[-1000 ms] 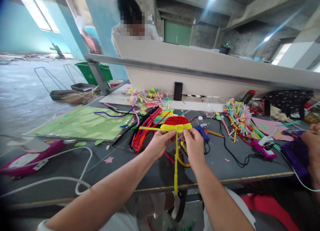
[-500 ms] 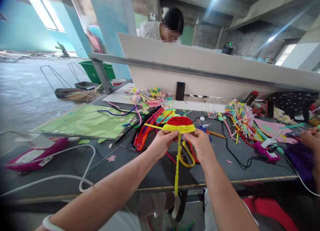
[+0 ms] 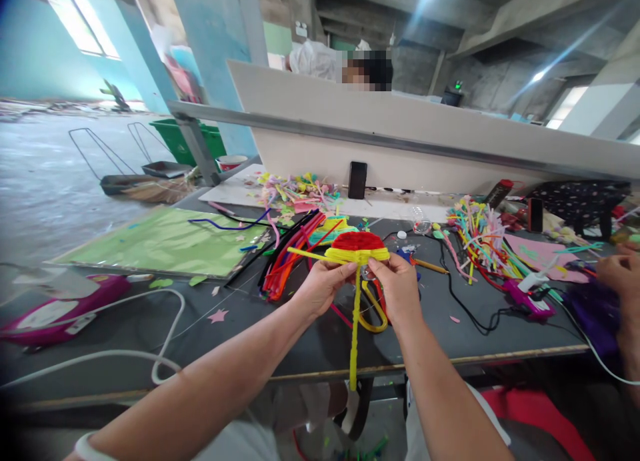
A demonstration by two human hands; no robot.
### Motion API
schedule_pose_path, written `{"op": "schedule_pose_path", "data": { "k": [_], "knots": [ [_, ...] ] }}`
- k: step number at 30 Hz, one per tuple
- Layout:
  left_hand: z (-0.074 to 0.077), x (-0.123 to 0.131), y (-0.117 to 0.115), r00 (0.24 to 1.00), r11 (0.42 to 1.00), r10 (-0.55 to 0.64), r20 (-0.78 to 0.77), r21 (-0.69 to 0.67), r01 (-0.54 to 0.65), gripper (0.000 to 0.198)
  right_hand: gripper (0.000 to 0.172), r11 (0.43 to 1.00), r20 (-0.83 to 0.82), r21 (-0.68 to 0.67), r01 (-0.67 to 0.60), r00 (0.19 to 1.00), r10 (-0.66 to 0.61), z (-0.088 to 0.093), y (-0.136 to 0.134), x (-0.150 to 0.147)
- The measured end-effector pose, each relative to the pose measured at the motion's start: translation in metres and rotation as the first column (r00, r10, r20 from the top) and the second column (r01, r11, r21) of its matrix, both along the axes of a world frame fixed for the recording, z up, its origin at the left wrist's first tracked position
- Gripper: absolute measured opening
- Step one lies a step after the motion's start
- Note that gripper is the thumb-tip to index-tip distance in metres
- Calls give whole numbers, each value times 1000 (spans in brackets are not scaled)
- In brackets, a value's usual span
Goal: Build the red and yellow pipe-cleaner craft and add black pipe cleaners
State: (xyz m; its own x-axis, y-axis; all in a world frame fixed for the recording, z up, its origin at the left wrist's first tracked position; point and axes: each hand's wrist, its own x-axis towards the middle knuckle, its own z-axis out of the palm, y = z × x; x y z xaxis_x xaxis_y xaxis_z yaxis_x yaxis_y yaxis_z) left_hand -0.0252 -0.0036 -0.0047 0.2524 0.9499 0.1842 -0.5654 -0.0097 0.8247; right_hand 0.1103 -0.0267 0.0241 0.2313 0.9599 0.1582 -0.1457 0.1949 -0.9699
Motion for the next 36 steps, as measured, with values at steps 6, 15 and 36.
{"op": "schedule_pose_path", "data": {
  "k": [6, 15, 36],
  "knots": [
    [-1, 0, 1, 997, 997, 74, -5, 26, -74, 30, 14, 996, -13, 28, -84, 996, 84, -4, 2, -2],
    [-1, 0, 1, 998, 997, 63, -6, 48, -62, 24, 24, 974, -93, -30, -224, 971, 221, -11, 3, -7],
    [4, -1, -3, 984, 993, -101, 147, -38, 108, 23, 29, 950, -182, 169, -263, 939, 292, -21, 2, -20]
  ]
}}
